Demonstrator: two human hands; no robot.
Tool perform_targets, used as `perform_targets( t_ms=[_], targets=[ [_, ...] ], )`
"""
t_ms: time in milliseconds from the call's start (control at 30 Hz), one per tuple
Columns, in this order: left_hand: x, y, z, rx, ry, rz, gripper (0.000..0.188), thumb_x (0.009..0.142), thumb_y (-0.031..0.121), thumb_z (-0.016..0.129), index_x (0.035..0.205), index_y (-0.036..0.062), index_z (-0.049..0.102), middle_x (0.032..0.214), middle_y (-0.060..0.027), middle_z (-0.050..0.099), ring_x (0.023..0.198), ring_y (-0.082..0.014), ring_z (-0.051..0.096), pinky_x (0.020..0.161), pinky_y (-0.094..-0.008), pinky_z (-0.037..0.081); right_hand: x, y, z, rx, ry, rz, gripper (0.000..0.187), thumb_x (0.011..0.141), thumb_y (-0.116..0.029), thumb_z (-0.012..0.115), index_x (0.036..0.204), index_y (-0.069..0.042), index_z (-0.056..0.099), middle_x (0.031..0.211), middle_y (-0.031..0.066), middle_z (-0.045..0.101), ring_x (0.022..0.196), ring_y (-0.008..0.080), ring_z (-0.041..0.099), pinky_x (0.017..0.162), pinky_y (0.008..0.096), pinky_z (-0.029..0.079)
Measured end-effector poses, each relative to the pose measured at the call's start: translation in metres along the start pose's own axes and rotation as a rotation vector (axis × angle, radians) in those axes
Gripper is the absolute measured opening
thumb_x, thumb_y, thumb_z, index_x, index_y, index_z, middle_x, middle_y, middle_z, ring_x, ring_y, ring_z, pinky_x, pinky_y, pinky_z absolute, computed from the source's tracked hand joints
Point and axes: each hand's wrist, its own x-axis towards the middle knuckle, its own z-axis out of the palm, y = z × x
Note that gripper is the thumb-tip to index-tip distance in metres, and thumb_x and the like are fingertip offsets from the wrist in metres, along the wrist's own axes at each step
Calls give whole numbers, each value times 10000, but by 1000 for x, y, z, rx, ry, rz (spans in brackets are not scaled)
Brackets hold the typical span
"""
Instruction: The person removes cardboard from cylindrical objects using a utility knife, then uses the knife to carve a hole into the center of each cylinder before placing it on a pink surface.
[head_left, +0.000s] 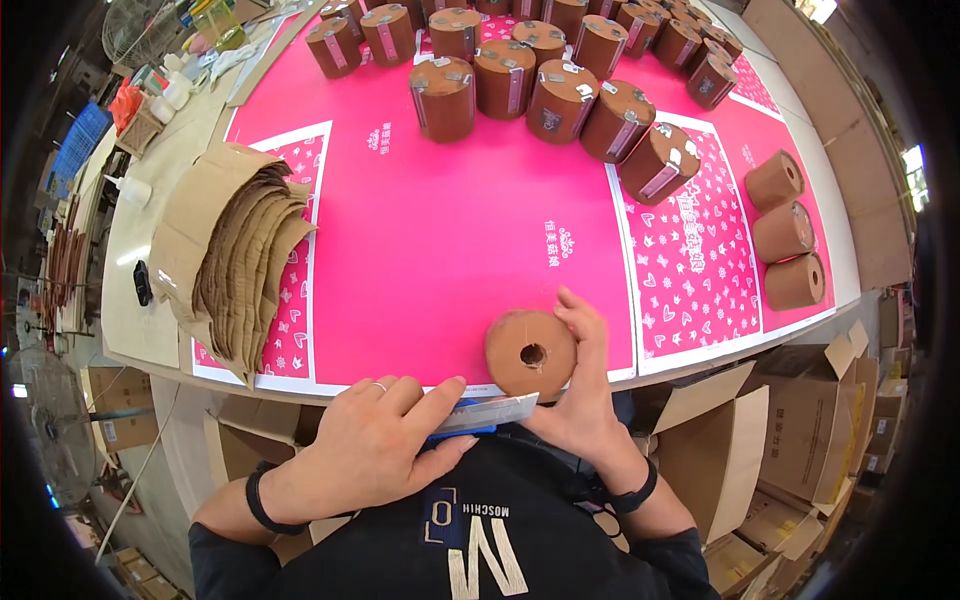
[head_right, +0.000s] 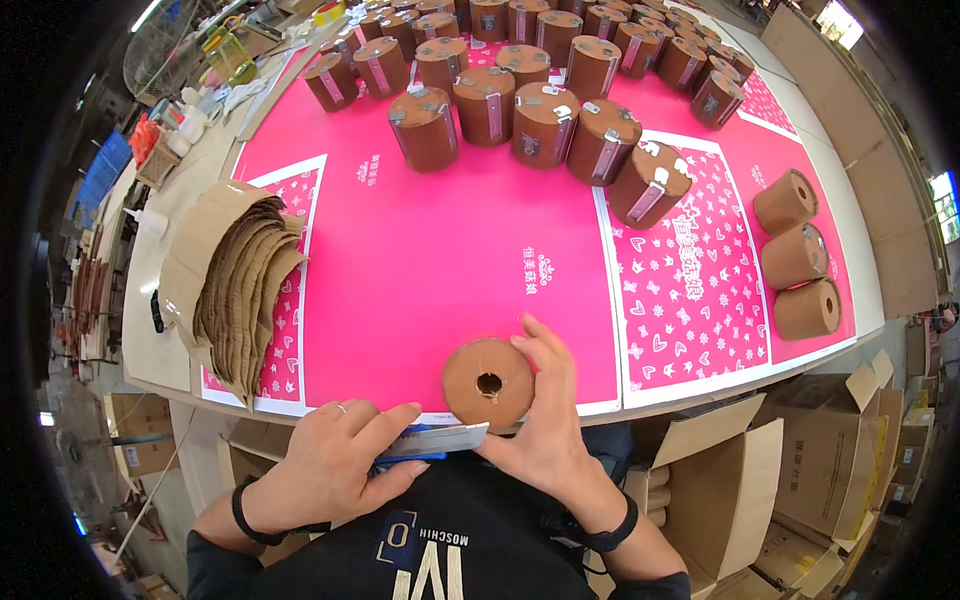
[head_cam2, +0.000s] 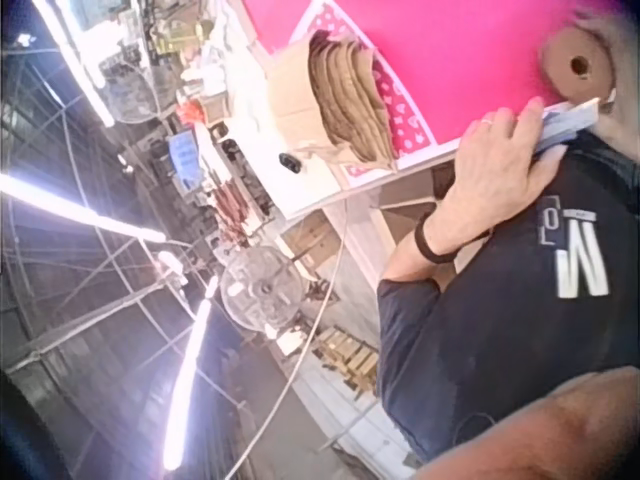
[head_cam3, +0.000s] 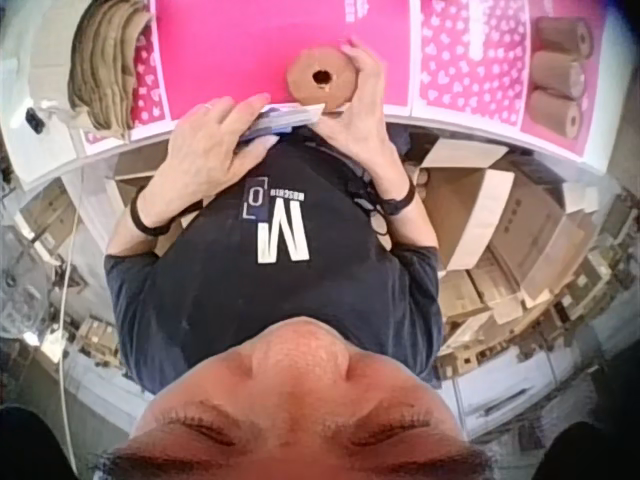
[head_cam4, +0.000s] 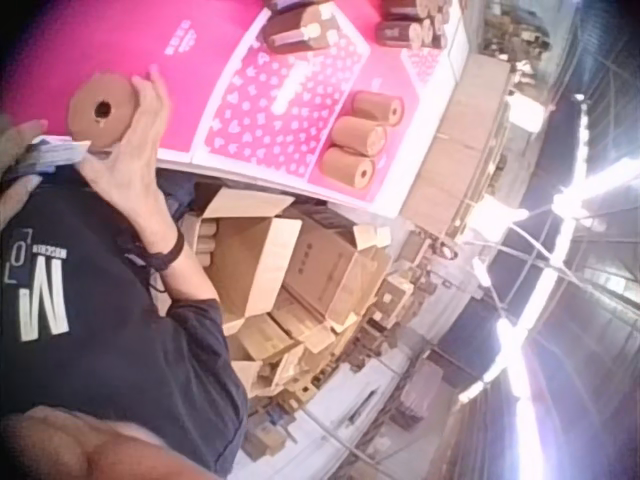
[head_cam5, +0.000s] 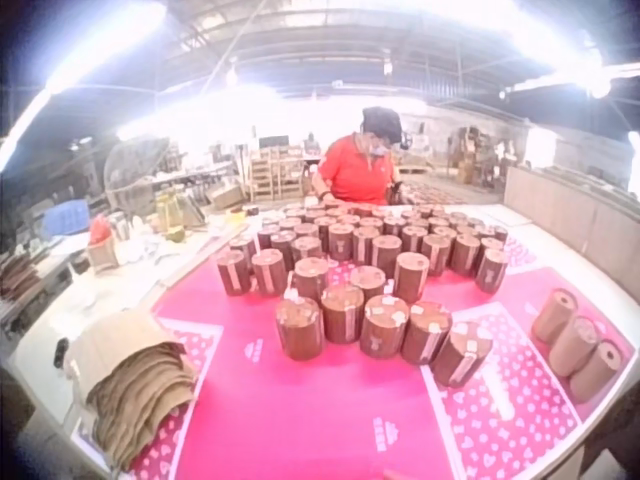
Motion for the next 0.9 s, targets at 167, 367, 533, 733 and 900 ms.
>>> perform_targets(
  t_ms=[167,367,533,733,900],
  targets=[
    [7,3,-3,115,-69,16,518,883,401,773,1268,72,662,809,-66,561,667,-239,591,616,-371,465,-4,3,5,162,17,44,1036,642,-165,957,1479,-18,365,1427,221,437,1298,382,484,1095,476,433],
    [7,5,-8,122,-85,-54,536,865,383,788,1279,64,674,830,-66,571,714,-246,601,646,-387,456,-3,-9,-3,-5,-21,10,1049,639,-184,970,1485,-21,372,1414,205,463,1289,392,484,1074,483,414],
    [9,4,-36,211,-172,-63,498,880,402,773,1255,85,689,771,-39,533,660,-210,577,600,-353,467,-5,-6,1,-8,13,-163,1047,615,-203,997,1467,-38,411,1365,189,526,1262,379,509,1053,477,416],
    [18,23,-72,316,-272,12,460,863,408,776,1201,99,730,744,-16,536,608,-178,562,582,-329,460,-6,-12,4,5,33,-217,961,599,-186,997,1411,-54,499,1344,170,546,1233,371,543,1013,484,440],
    [32,45,-84,436,-384,36,450,827,411,789,1168,119,753,758,-11,557,626,-163,567,588,-325,441,-6,-12,4,-6,26,-252,941,548,-164,993,1374,-71,552,1317,161,549,1225,363,547,996,488,444]
  ],
)
